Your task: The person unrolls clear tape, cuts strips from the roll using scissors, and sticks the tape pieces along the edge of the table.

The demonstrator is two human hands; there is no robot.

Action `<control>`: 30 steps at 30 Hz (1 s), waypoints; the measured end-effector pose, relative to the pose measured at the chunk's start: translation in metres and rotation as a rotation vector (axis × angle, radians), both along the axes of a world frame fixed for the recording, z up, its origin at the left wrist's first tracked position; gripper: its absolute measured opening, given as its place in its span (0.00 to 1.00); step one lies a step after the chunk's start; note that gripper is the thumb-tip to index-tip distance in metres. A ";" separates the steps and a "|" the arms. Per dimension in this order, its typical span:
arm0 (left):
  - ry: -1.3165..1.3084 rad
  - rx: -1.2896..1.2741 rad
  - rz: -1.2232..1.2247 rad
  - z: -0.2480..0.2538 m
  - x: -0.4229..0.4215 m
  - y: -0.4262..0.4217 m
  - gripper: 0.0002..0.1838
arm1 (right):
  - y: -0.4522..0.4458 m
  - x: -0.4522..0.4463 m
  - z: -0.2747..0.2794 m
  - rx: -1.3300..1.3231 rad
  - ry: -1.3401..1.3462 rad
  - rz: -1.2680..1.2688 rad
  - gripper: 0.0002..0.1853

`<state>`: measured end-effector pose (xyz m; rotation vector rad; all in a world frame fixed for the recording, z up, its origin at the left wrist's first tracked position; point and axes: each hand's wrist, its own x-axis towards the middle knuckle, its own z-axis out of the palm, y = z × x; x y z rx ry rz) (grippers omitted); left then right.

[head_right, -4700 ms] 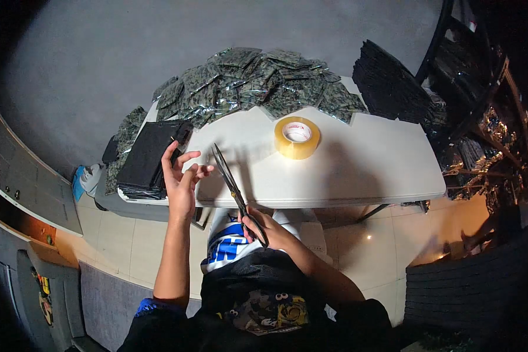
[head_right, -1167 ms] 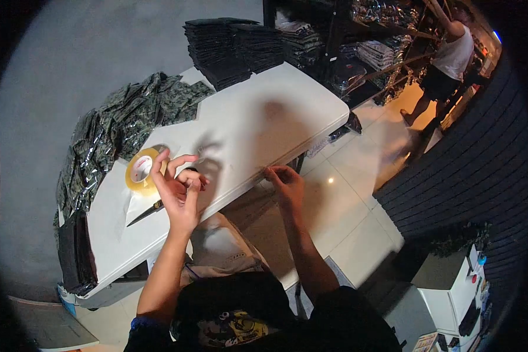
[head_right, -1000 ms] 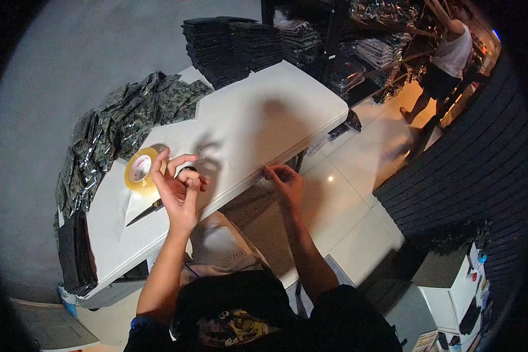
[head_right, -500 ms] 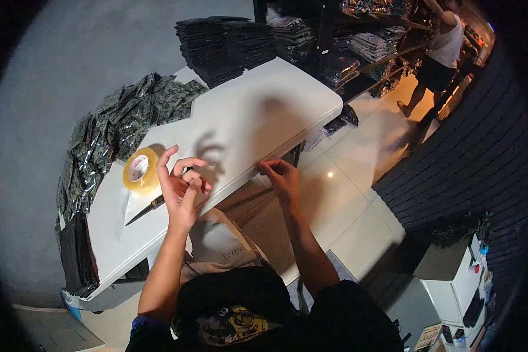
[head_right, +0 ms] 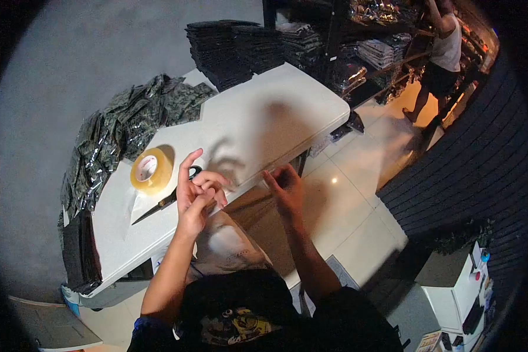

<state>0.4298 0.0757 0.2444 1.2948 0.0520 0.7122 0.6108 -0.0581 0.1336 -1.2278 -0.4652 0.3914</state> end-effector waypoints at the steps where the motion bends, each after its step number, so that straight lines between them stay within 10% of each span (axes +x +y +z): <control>1: -0.003 -0.011 0.002 0.001 0.000 -0.001 0.44 | 0.002 -0.009 0.013 0.080 0.030 0.066 0.14; 6: -0.041 -0.031 0.034 0.003 0.003 -0.001 0.44 | 0.026 -0.036 0.041 0.444 0.107 0.303 0.15; 16: -0.025 0.051 0.087 0.000 0.002 -0.008 0.43 | 0.032 -0.057 0.035 0.221 0.113 0.200 0.08; 20: -0.098 0.478 0.371 -0.005 -0.001 0.003 0.39 | 0.019 -0.047 0.018 0.066 0.065 0.186 0.09; 30: 0.009 0.230 0.243 -0.019 0.000 0.014 0.37 | 0.008 -0.009 -0.015 -0.083 -0.040 0.117 0.13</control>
